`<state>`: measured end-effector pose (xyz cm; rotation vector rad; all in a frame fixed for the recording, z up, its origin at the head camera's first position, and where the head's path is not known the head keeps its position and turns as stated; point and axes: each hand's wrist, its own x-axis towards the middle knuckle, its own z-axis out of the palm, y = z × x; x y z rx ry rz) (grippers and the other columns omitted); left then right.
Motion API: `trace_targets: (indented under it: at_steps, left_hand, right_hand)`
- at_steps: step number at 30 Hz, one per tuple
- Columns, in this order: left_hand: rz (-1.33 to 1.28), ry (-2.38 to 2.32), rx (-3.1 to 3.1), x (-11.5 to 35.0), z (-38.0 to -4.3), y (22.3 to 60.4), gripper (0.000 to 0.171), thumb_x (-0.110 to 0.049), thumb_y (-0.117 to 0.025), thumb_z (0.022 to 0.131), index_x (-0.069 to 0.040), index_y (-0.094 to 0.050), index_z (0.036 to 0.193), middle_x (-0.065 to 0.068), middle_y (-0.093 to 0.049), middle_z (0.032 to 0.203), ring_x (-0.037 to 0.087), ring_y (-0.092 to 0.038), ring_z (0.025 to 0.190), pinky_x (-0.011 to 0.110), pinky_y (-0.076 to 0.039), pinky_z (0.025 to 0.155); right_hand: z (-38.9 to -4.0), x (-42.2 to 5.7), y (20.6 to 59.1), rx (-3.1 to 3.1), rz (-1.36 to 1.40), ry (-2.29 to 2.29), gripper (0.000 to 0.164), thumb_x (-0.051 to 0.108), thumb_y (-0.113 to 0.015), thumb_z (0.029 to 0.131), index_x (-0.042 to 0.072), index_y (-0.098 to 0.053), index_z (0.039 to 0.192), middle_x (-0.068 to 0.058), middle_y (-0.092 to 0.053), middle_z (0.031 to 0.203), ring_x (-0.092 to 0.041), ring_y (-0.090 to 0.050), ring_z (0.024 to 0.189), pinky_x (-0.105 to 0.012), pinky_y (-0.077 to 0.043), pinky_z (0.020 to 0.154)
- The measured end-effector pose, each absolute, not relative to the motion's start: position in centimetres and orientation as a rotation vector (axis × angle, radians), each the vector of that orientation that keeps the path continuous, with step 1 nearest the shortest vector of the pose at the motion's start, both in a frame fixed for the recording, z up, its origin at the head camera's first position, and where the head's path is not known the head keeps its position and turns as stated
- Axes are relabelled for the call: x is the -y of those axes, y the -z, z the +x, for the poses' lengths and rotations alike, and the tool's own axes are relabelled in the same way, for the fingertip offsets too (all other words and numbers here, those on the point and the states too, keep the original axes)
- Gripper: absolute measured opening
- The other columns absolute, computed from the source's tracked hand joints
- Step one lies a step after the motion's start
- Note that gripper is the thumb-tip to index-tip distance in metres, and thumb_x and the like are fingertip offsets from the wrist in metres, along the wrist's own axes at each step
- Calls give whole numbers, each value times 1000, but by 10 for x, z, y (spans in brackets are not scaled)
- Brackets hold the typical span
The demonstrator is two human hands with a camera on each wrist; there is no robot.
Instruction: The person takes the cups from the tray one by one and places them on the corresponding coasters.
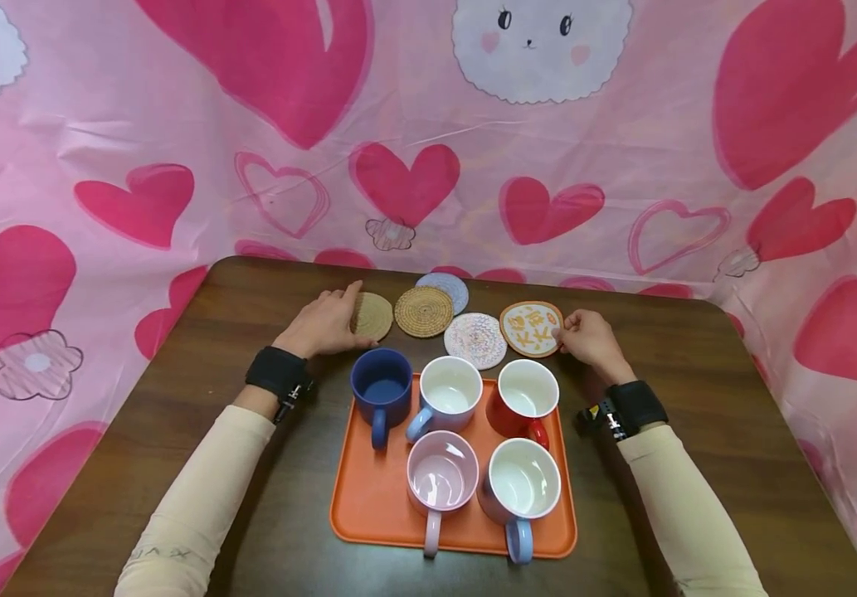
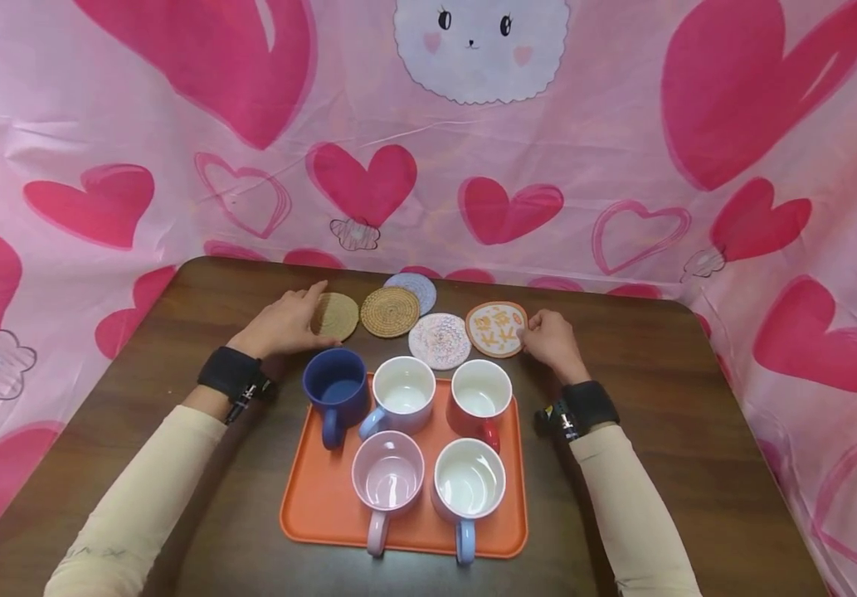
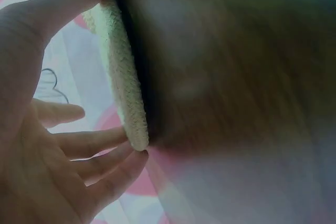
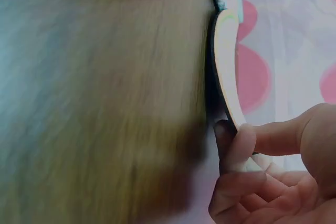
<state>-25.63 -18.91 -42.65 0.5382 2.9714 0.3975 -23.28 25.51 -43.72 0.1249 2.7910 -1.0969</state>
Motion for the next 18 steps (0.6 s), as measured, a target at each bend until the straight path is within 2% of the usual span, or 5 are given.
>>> trace_targets:
  at_steps: [5, 12, 18]
  left_hand:
    - [500, -433, -2971, 199, -251, 429, 112, -59, -79, 67, -5, -25, 150, 26, -51, 135, 42, -48, 122, 56, -43, 101]
    - [468, -490, -2932, 207, -248, 432, 115, -60, -79, 68, -4, -22, 151, 28, -44, 141, 44, -41, 130, 58, -36, 107]
    - [502, -489, -2930, 212, -246, 433, 108, -57, -80, 69, -2, -30, 148, 26, -46, 140, 42, -41, 132, 56, -34, 110]
  right_hand:
    - [-225, -270, 433, -2720, 115, 1155, 25, 19, -60, 95, -4, -52, 103, -5, -66, 73, -15, -63, 66, -25, -46, 60]
    - [-214, -293, 431, -2656, 134, 1183, 28, 17, -59, 96, -7, -49, 107, -2, -64, 70, -12, -61, 65, -27, -51, 61]
    - [-204, -309, 434, -2696, 139, 1083, 28, 19, -59, 95, -7, -51, 105, -4, -65, 72, -14, -61, 67, -27, -48, 61]
